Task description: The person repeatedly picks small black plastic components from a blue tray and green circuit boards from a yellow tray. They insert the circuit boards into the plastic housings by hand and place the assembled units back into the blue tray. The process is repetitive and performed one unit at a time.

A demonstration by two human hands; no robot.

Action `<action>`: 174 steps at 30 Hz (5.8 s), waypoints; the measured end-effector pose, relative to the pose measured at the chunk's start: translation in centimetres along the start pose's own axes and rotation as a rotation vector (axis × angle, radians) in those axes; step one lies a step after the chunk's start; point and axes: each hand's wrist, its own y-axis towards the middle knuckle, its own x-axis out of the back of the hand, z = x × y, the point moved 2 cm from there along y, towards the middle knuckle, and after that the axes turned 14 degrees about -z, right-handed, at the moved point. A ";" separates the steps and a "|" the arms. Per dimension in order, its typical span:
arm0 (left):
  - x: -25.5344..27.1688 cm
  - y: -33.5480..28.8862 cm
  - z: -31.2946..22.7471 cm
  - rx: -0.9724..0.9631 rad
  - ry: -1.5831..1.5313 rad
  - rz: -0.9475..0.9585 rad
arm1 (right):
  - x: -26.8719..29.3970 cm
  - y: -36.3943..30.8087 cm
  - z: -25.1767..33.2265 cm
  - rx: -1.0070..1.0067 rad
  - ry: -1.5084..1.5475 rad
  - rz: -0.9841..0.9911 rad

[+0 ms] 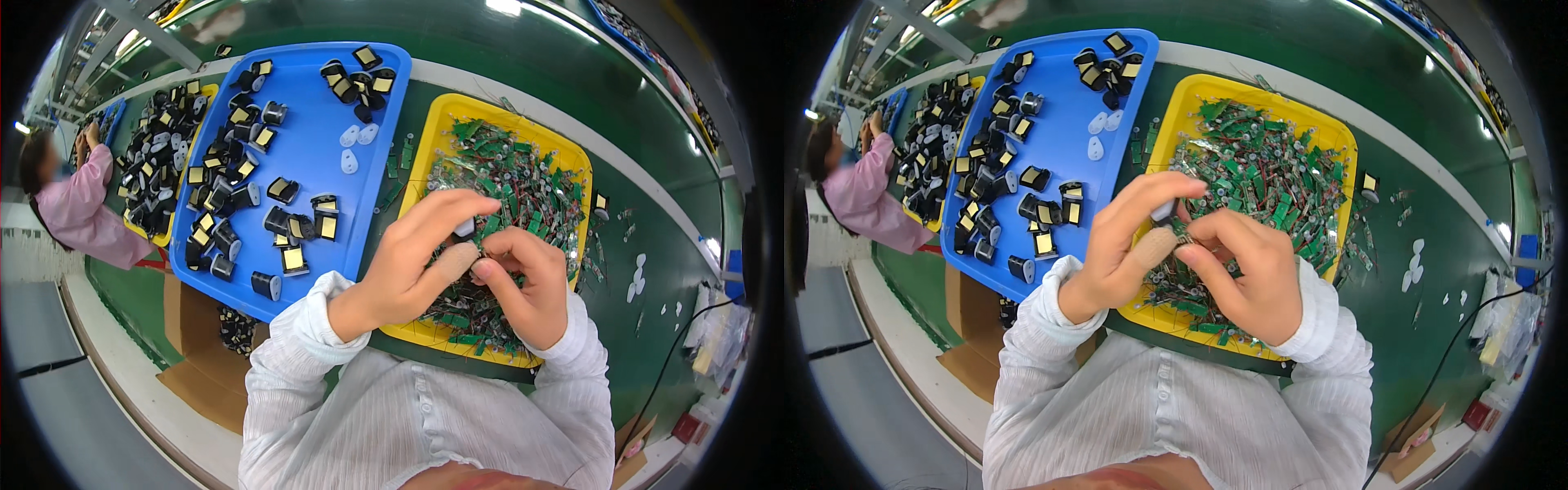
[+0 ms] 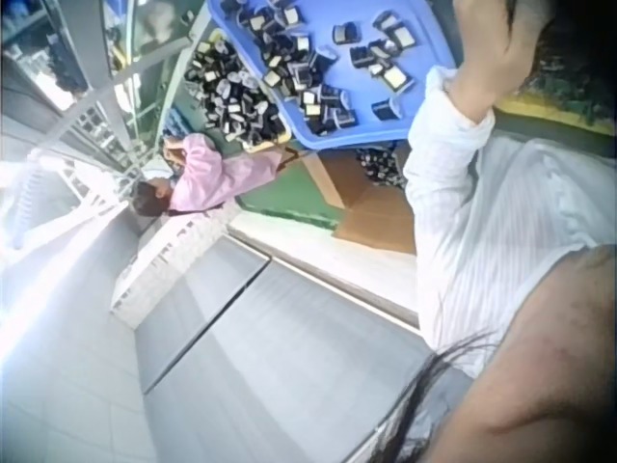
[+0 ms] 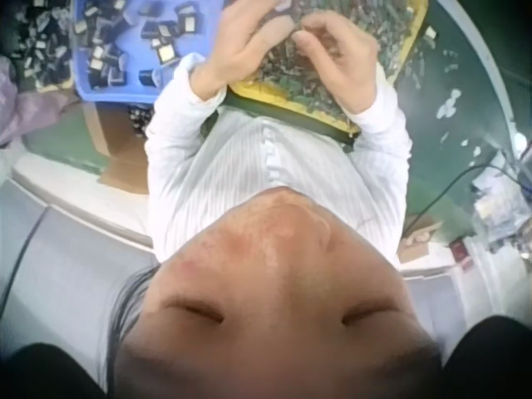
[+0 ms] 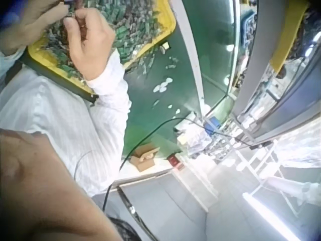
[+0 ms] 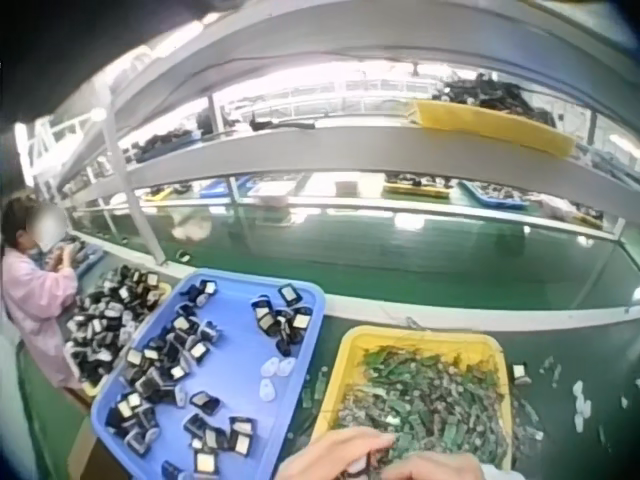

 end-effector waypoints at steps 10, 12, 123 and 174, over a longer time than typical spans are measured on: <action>4.6 1.6 0.7 -0.225 0.743 -0.086 | 2.7 1.2 2.6 0.079 -0.364 -0.010; 7.3 1.6 1.8 -0.077 1.108 -0.271 | 3.5 3.9 2.1 0.175 -0.548 0.048; -0.5 -0.1 2.0 0.118 -0.075 -0.286 | -0.6 1.1 -4.1 -0.312 0.716 -0.227; -0.6 -0.4 1.7 0.119 -0.076 -0.115 | -0.5 1.4 -5.2 -0.096 0.305 0.006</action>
